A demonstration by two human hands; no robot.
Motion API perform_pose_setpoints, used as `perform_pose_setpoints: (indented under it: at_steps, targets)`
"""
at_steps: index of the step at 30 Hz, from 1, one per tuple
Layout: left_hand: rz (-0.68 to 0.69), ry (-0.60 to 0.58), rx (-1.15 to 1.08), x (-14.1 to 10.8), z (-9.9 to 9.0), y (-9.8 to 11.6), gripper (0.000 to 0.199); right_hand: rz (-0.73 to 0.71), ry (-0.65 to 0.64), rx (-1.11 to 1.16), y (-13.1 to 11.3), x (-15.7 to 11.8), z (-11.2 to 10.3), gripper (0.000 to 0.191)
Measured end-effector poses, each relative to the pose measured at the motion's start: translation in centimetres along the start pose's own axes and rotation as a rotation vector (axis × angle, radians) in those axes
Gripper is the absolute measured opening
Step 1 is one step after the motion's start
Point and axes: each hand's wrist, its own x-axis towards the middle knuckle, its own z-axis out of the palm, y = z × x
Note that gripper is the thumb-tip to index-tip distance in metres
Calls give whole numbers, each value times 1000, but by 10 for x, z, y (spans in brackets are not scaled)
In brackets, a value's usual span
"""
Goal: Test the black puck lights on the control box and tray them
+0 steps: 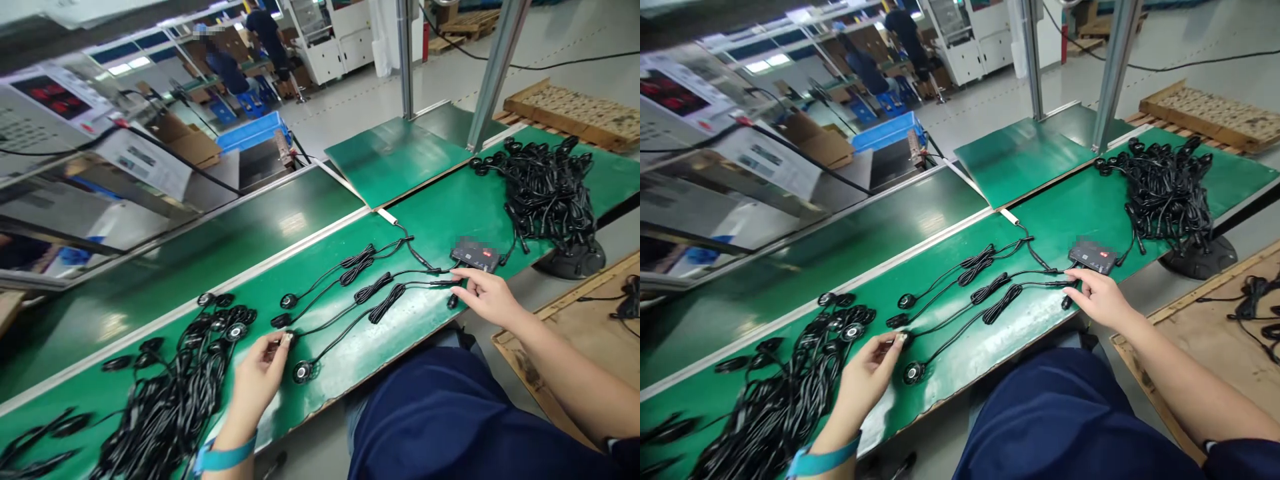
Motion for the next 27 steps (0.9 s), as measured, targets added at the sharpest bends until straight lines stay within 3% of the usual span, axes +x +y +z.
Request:
perform_pose_setpoints:
  at_steps: [2,4,5,6,10,13,17,21,27]
  targets:
    - [148,137,183,0,5,19,35,3,-50,-7,2,7,2,26]
    - [345,272,269,0,21,52,24,-12,-77,12,2,13,3,23]
    - [444,282,247,-2,34,74,20,-17,-86,25,1,15,3,22]
    - [537,248,190,-3,50,99,19,-18,-91,36,0,17,2,22]
    - [842,-65,-40,-3,126,196,27,-26,-106,27,-3,22,0,23]
    - [893,-185,19,4,171,235,19,-58,-127,11,-4,22,-1,23]
    - [861,-299,94,10,191,236,23,-61,-175,14,0,19,1,23]
    - [865,-356,83,7,184,225,23,-57,-210,60,4,19,1,21]
    - [800,-393,53,11,167,217,21,82,-102,195,4,24,-2,19]
